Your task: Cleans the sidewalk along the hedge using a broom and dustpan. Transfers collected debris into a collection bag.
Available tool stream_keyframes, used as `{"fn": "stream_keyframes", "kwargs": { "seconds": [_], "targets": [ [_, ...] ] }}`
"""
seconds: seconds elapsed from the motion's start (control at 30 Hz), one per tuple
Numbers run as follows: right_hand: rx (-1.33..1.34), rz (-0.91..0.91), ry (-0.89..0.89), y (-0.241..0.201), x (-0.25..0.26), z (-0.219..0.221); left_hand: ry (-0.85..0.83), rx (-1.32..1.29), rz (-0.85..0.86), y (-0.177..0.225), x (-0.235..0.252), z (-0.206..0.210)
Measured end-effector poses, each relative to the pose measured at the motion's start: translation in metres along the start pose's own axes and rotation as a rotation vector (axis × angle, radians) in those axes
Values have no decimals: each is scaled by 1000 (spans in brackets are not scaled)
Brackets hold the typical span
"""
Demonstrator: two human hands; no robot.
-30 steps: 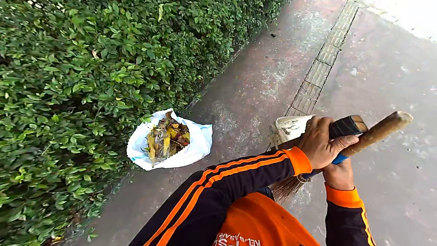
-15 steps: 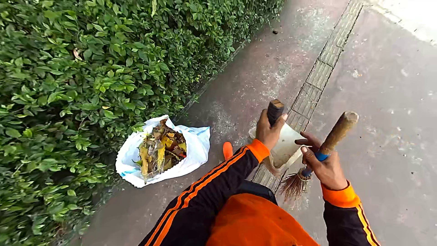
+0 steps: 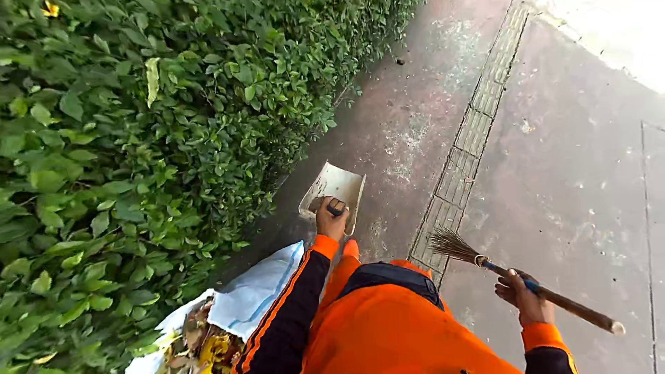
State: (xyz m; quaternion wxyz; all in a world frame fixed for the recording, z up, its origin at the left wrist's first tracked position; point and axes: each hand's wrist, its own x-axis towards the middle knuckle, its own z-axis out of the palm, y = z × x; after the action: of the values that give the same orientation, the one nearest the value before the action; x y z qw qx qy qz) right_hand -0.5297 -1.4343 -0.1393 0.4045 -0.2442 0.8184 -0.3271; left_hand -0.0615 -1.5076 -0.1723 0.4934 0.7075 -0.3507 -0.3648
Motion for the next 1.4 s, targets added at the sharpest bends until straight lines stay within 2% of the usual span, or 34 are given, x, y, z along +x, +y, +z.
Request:
{"fn": "stream_keyframes", "kwargs": {
  "seconds": [0.13,0.23,0.33,0.47,0.53,0.63,0.77,0.87,1.07,1.17,1.23,1.33,1.4],
  "targets": [
    [541,100,-23,-21,41,17,102,23,-66,21,100,27],
    [682,296,9,-54,95,34,151,22,-124,32,181,68],
    [554,441,-16,-91,169,62,181,16,-148,33,266,121],
    [339,420,-221,-153,296,98,150,107,-235,48,378,204],
    [295,361,-245,-209,359,113,79,209,-334,73,436,248],
    [209,339,-246,-318,419,129,-9,290,-442,96,505,308],
    [-10,339,-312,-422,511,156,-41,336,-389,128,599,389],
    [-237,287,-402,-476,594,194,-22,329,-355,124,675,447],
    [-596,164,-561,-597,798,310,25,311,-368,73,853,571],
    [-748,69,-561,-696,915,400,-9,341,-456,67,944,628],
    [-872,2,-549,-752,992,464,-21,396,-496,59,984,658],
    [-914,-110,-486,-805,1113,568,-23,459,-498,50,1040,702],
    [-963,-114,-523,-824,1160,628,-23,482,-507,46,1063,722]
  ]
}}
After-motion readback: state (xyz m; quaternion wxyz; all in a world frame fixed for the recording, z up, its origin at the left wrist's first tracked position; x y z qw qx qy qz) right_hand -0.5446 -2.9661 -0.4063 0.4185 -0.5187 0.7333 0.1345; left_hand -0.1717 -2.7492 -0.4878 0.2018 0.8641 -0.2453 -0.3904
